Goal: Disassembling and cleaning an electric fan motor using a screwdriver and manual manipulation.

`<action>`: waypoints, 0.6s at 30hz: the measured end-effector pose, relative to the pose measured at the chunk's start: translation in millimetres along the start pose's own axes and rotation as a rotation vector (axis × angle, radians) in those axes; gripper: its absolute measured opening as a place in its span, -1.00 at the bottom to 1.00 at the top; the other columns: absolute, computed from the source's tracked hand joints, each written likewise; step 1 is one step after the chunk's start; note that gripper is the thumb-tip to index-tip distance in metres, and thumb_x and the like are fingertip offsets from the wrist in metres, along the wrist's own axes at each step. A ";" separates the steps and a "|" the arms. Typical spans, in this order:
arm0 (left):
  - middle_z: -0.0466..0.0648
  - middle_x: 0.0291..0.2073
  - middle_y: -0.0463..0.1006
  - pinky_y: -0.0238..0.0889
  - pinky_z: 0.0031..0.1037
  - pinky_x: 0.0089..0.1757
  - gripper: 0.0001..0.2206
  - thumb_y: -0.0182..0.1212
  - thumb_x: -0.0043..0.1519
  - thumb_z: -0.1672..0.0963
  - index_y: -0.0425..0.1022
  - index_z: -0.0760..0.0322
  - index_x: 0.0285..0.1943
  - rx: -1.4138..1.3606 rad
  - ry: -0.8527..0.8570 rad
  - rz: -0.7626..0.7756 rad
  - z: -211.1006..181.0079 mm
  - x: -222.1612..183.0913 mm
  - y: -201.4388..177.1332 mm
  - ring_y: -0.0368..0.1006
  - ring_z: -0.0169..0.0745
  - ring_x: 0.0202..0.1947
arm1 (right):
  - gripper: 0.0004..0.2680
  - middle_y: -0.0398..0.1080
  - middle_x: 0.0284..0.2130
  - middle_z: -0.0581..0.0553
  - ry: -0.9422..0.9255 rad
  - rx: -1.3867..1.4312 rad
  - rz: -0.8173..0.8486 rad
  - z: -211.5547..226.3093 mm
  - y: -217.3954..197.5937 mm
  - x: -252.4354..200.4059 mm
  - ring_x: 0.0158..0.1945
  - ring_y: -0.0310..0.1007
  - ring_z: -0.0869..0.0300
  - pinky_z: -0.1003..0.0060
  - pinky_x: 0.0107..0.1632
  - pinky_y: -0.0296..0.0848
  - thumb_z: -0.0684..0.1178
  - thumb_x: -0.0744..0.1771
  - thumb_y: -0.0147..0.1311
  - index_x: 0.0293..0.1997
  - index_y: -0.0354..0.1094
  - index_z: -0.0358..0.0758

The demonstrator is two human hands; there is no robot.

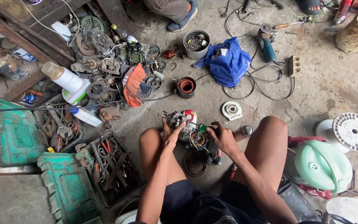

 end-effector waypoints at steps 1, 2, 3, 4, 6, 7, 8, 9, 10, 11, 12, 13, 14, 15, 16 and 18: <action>0.37 0.80 0.08 -0.05 0.04 0.63 0.40 0.72 0.06 -0.29 -0.18 0.24 0.95 0.000 0.001 0.000 -3.9 -2.5 0.7 0.01 0.31 0.79 | -0.61 0.72 -0.27 -0.46 -0.001 0.000 -0.001 1.9 -3.8 -0.1 -0.02 0.75 -0.42 -0.33 0.11 0.66 0.38 0.49 0.16 0.33 0.49 -0.05; 0.40 0.80 0.06 -0.07 0.06 0.64 0.39 0.72 0.07 -0.28 -0.19 0.26 0.95 -0.008 0.004 -0.009 -8.1 -4.8 -0.3 -0.01 0.33 0.79 | -0.55 0.70 -0.13 -0.52 -0.010 0.022 0.038 5.3 -3.1 0.2 0.06 0.71 -0.49 -0.39 0.17 0.62 0.31 0.41 0.31 0.39 0.41 -0.08; 0.42 0.80 0.05 -0.09 0.08 0.64 0.39 0.71 0.08 -0.28 -0.19 0.28 0.94 -0.016 0.007 -0.018 -12.1 -7.1 -1.5 -0.03 0.36 0.80 | -0.45 0.69 0.01 -0.58 -0.020 0.044 0.077 8.8 -2.3 0.3 0.14 0.67 -0.57 -0.46 0.23 0.58 0.24 0.33 0.47 0.44 0.33 -0.11; 0.42 0.80 0.05 -0.09 0.08 0.64 0.39 0.71 0.08 -0.28 -0.19 0.28 0.94 -0.017 0.006 -0.019 -10.8 -6.5 -1.9 -0.03 0.36 0.80 | -0.45 0.69 0.01 -0.58 -0.020 0.043 0.079 -6.3 6.1 4.2 0.14 0.67 -0.57 -0.46 0.23 0.58 0.24 0.33 0.47 0.44 0.33 -0.11; 0.40 0.81 0.03 -0.09 0.08 0.64 0.37 0.68 0.11 -0.29 -0.20 0.26 0.95 -0.022 0.008 -0.005 -7.2 -6.3 -1.9 -0.05 0.35 0.80 | -0.50 0.70 0.09 -0.43 -0.064 -0.022 0.103 -32.8 26.4 9.8 0.18 0.68 -0.47 -0.36 0.25 0.64 0.05 0.30 0.48 0.41 0.38 0.03; 0.40 0.81 0.03 -0.09 0.08 0.64 0.37 0.68 0.11 -0.29 -0.20 0.26 0.95 -0.020 0.004 -0.006 9.5 4.4 1.7 -0.05 0.35 0.80 | -0.50 0.70 0.09 -0.43 -0.061 -0.021 0.106 -31.7 26.1 7.4 0.18 0.68 -0.47 -0.36 0.25 0.64 0.05 0.30 0.48 0.41 0.38 0.03; 0.38 0.79 0.07 0.05 0.09 0.59 0.34 0.72 0.11 -0.27 -0.18 0.14 0.95 -0.069 -0.010 -0.024 25.3 17.2 3.4 0.04 0.37 0.77 | -0.52 0.70 0.03 -0.46 -0.089 -0.001 0.073 -26.5 21.7 7.7 0.12 0.70 -0.47 -0.33 0.18 0.67 0.08 0.31 0.48 0.40 0.42 0.02; 0.37 0.78 0.11 0.19 0.11 0.55 0.32 0.76 0.11 -0.25 -0.16 0.02 0.94 -0.118 -0.024 -0.043 41.2 29.8 4.9 0.13 0.38 0.73 | -0.53 0.70 -0.03 -0.48 -0.117 0.019 0.039 -21.3 17.3 7.6 0.06 0.72 -0.47 -0.29 0.11 0.70 0.12 0.31 0.48 0.38 0.46 0.02; 0.37 0.78 0.11 0.19 0.11 0.55 0.32 0.76 0.11 -0.25 -0.16 0.02 0.94 -0.118 -0.027 -0.045 47.6 35.4 6.4 0.13 0.38 0.73 | -0.53 0.70 -0.03 -0.48 -0.117 0.019 0.043 -19.5 15.8 7.7 0.06 0.72 -0.47 -0.29 0.11 0.70 0.12 0.31 0.48 0.38 0.46 0.02; 0.41 0.77 0.08 0.29 0.17 0.47 0.32 0.80 0.14 -0.16 -0.21 0.05 0.95 -0.282 -0.040 -0.065 55.6 41.0 6.6 0.17 0.47 0.70 | -0.54 0.69 -0.05 -0.52 -0.140 0.042 0.008 -15.6 10.2 7.7 0.04 0.72 -0.48 -0.27 0.07 0.71 0.10 0.31 0.50 0.36 0.49 -0.04; 0.46 0.77 0.05 0.39 0.24 0.39 0.33 0.85 0.17 -0.06 -0.26 0.07 0.96 -0.444 -0.051 -0.084 63.4 46.4 7.9 0.22 0.56 0.66 | -0.55 0.68 -0.07 -0.55 -0.161 0.066 -0.028 -12.3 4.0 7.3 0.01 0.73 -0.49 -0.26 0.04 0.72 0.08 0.31 0.51 0.34 0.52 -0.09; 0.46 0.77 0.05 0.39 0.24 0.39 0.33 0.85 0.17 -0.06 -0.26 0.07 0.96 -0.444 -0.054 -0.085 76.7 60.4 15.5 0.22 0.56 0.66 | -0.55 0.68 -0.07 -0.55 -0.160 0.066 -0.025 -8.1 0.8 6.3 0.01 0.73 -0.49 -0.26 0.04 0.72 0.08 0.31 0.51 0.34 0.52 -0.09; 0.42 0.75 0.05 0.46 0.19 0.34 0.30 0.82 0.21 0.02 -0.31 0.07 0.96 -0.644 -0.077 -0.074 91.9 74.4 26.9 0.29 0.42 0.59 | -0.55 0.67 -0.09 -0.55 -0.158 0.090 -0.049 -4.5 -5.9 4.8 0.00 0.72 -0.51 -0.28 0.02 0.71 0.11 0.32 0.52 0.35 0.53 -0.11; 0.39 0.73 0.04 0.53 0.13 0.28 0.28 0.79 0.26 0.11 -0.35 0.06 0.96 -0.845 -0.101 -0.063 107.3 88.6 38.6 0.35 0.28 0.52 | -0.54 0.67 -0.12 -0.56 -0.156 0.115 -0.074 -1.1 -12.0 3.4 -0.02 0.71 -0.52 -0.31 0.00 0.69 0.15 0.32 0.52 0.35 0.54 -0.13; 0.39 0.73 0.04 0.53 0.13 0.28 0.28 0.79 0.26 0.11 -0.35 0.06 0.96 -0.844 -0.111 -0.070 93.1 81.0 32.3 0.35 0.28 0.52 | -0.54 0.67 -0.12 -0.56 -0.150 0.114 -0.064 2.8 -16.1 3.8 -0.02 0.71 -0.52 -0.31 0.00 0.69 0.15 0.32 0.52 0.35 0.54 -0.13; 0.03 0.45 0.49 0.52 0.00 0.24 -0.20 0.72 0.31 -0.04 0.34 0.17 0.68 -1.070 -0.167 0.113 69.0 58.6 32.7 0.49 -0.02 0.37 | -0.53 0.66 -0.08 -0.61 -0.144 0.140 -0.122 9.4 -24.7 -2.7 0.04 0.69 -0.53 -0.35 0.06 0.65 0.11 0.36 0.49 0.44 0.49 -0.12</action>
Point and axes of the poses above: each hand's wrist, its own x-axis towards the middle knuckle, its own y-axis out of the palm, z = x × y, the point moved 10 cm from there along x, towards the middle knuckle
